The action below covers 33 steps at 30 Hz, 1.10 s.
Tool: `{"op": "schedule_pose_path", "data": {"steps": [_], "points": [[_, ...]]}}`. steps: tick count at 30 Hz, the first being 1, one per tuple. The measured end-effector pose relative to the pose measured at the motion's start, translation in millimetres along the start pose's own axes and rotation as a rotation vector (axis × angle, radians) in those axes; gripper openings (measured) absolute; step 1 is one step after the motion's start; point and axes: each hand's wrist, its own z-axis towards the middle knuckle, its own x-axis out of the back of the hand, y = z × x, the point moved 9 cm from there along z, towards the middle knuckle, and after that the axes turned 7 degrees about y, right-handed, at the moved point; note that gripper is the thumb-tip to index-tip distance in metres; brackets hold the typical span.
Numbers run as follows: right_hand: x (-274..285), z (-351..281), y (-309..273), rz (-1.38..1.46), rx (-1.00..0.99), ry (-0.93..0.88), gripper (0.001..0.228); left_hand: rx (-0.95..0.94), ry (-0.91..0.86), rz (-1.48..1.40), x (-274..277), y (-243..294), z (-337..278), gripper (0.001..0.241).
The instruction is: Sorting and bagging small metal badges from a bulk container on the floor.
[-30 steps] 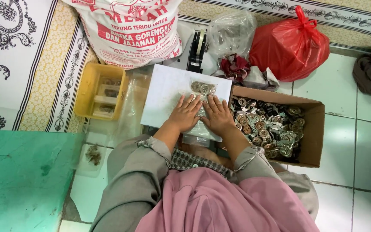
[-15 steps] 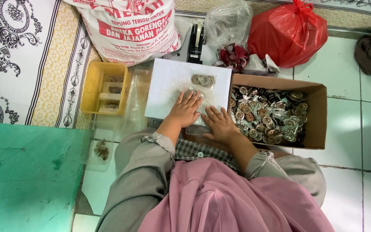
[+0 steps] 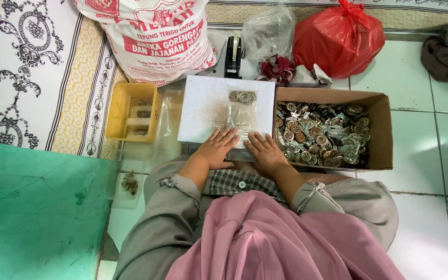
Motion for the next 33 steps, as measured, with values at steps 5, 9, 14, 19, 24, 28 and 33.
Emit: {"op": "schedule_pose_path", "data": {"steps": [5,9,14,19,24,28,33], "points": [[-1.9,-4.6,0.8,-0.034,-0.02,0.081,0.081,0.017,-0.021,0.055,-31.0,1.2,-16.5,0.093],[7.0,-13.7,-1.0,0.053,-0.022,0.361,0.068,-0.042,0.245,0.091,-33.1,5.5,-16.1,0.061],[9.3,-23.1,2.4,0.211,-0.073,0.677,0.03,-0.189,0.569,0.18,11.3,31.0,-22.6,0.037],[19.6,-22.0,13.1,0.286,-0.193,0.723,0.019,-0.258,0.702,0.22,31.8,41.0,-24.6,0.024],[8.5,-17.5,26.6,0.457,-0.23,0.715,0.012,-0.127,0.699,0.024,31.2,23.0,-24.3,0.021],[-9.8,-9.1,38.5,0.545,-0.328,0.695,0.009,-0.011,0.692,-0.044,31.2,12.1,-19.9,0.023],[-54.7,6.4,62.2,0.523,-0.531,0.552,0.02,0.235,0.664,-0.197,2.3,-20.4,-6.4,0.018]]}}
